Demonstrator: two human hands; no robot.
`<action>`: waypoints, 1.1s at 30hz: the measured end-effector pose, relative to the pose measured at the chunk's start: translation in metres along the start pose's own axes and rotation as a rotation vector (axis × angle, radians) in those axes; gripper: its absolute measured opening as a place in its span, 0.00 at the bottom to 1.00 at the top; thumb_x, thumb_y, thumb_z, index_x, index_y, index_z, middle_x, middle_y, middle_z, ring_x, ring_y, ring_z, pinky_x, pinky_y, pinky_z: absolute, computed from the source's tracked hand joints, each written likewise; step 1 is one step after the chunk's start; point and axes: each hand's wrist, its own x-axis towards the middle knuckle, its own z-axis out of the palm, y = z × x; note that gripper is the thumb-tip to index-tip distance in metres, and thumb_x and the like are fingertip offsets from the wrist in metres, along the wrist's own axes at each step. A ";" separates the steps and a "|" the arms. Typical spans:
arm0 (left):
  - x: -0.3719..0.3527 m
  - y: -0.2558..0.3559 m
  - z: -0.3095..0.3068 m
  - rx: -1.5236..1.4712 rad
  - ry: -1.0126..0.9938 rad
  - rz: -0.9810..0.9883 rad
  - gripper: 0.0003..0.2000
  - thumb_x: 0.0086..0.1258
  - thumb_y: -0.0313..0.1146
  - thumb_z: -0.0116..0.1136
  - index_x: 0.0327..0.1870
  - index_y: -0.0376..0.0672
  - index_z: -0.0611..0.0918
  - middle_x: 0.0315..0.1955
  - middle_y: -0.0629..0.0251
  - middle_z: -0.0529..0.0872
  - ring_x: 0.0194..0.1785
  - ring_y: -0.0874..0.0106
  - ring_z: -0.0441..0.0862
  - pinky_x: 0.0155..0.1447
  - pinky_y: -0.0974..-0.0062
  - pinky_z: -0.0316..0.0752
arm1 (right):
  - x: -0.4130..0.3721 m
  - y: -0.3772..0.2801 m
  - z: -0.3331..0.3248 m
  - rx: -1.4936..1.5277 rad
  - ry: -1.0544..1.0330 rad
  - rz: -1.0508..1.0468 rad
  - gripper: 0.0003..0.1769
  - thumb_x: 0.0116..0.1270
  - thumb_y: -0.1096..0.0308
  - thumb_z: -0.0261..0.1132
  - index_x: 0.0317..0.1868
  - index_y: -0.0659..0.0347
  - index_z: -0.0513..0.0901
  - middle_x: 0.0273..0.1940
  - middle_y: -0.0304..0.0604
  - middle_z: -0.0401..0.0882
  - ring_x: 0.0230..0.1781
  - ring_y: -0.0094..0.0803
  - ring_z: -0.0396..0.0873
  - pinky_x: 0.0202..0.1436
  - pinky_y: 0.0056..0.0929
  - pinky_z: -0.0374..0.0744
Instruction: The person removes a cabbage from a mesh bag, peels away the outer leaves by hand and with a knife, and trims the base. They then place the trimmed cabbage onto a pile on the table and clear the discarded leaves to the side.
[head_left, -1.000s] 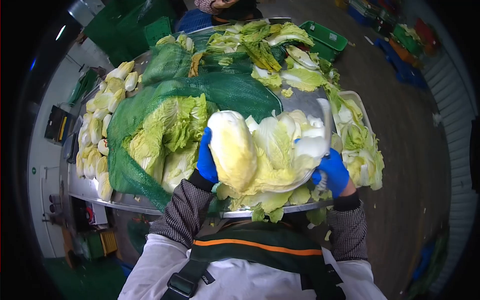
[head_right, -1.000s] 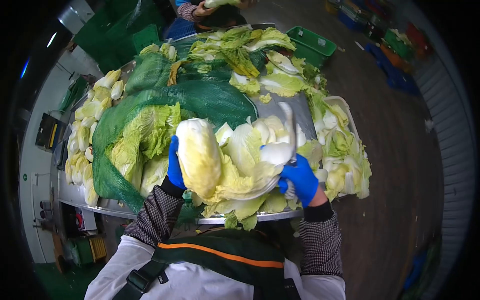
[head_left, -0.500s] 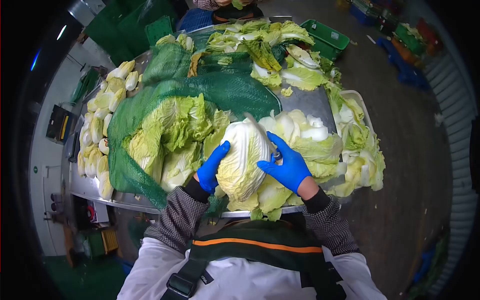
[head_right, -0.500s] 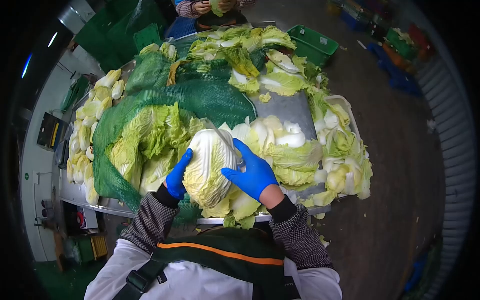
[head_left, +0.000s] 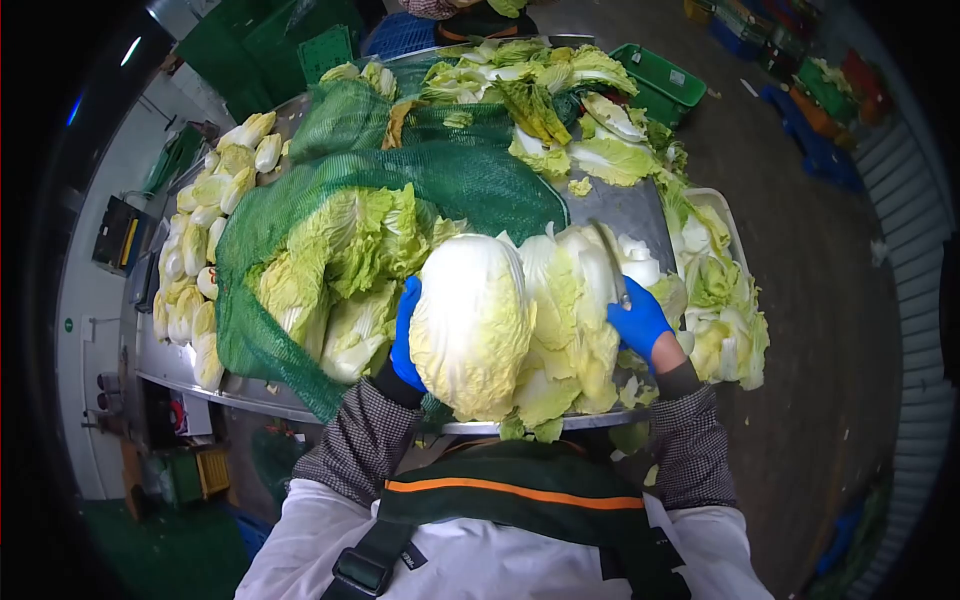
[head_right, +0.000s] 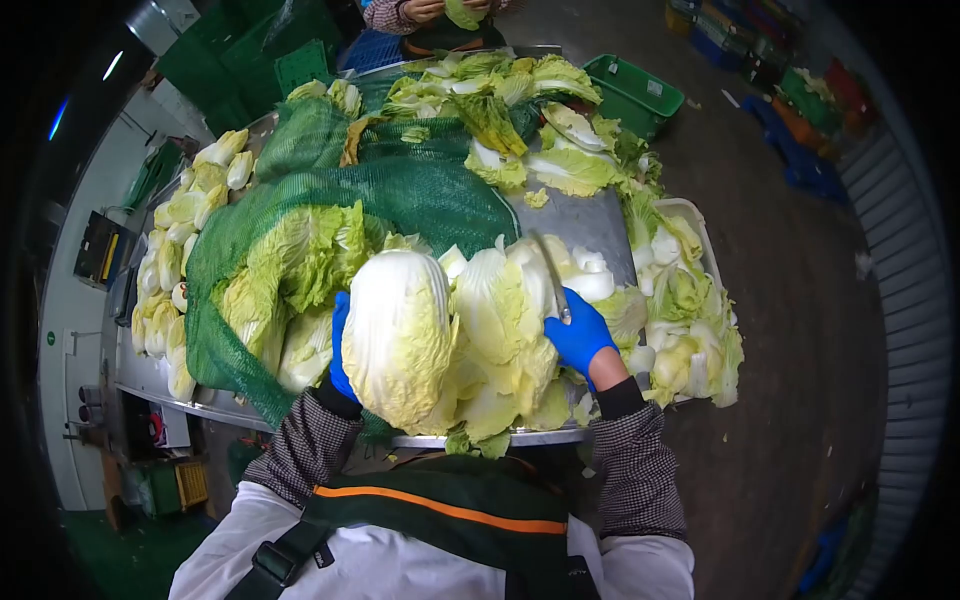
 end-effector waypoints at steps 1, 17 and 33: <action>-0.002 0.004 0.001 0.010 0.027 -0.046 0.37 0.69 0.60 0.48 0.71 0.42 0.60 0.67 0.52 0.67 0.69 0.56 0.66 0.71 0.52 0.60 | -0.007 -0.012 0.003 -0.147 0.054 -0.044 0.34 0.56 0.61 0.68 0.63 0.62 0.71 0.36 0.48 0.81 0.34 0.33 0.80 0.41 0.31 0.79; 0.047 -0.052 -0.016 1.167 0.203 0.454 0.53 0.48 0.38 0.77 0.72 0.38 0.52 0.65 0.54 0.63 0.69 0.63 0.61 0.70 0.67 0.60 | -0.045 -0.089 0.062 -0.346 0.060 -0.066 0.39 0.54 0.61 0.68 0.66 0.57 0.64 0.40 0.56 0.81 0.40 0.50 0.82 0.44 0.41 0.79; 0.071 -0.072 -0.035 1.154 0.212 0.321 0.49 0.51 0.37 0.75 0.70 0.36 0.54 0.64 0.56 0.65 0.68 0.66 0.62 0.70 0.68 0.60 | -0.036 -0.053 0.044 -0.503 0.112 -0.078 0.32 0.58 0.63 0.59 0.66 0.52 0.67 0.37 0.57 0.81 0.37 0.53 0.80 0.42 0.46 0.77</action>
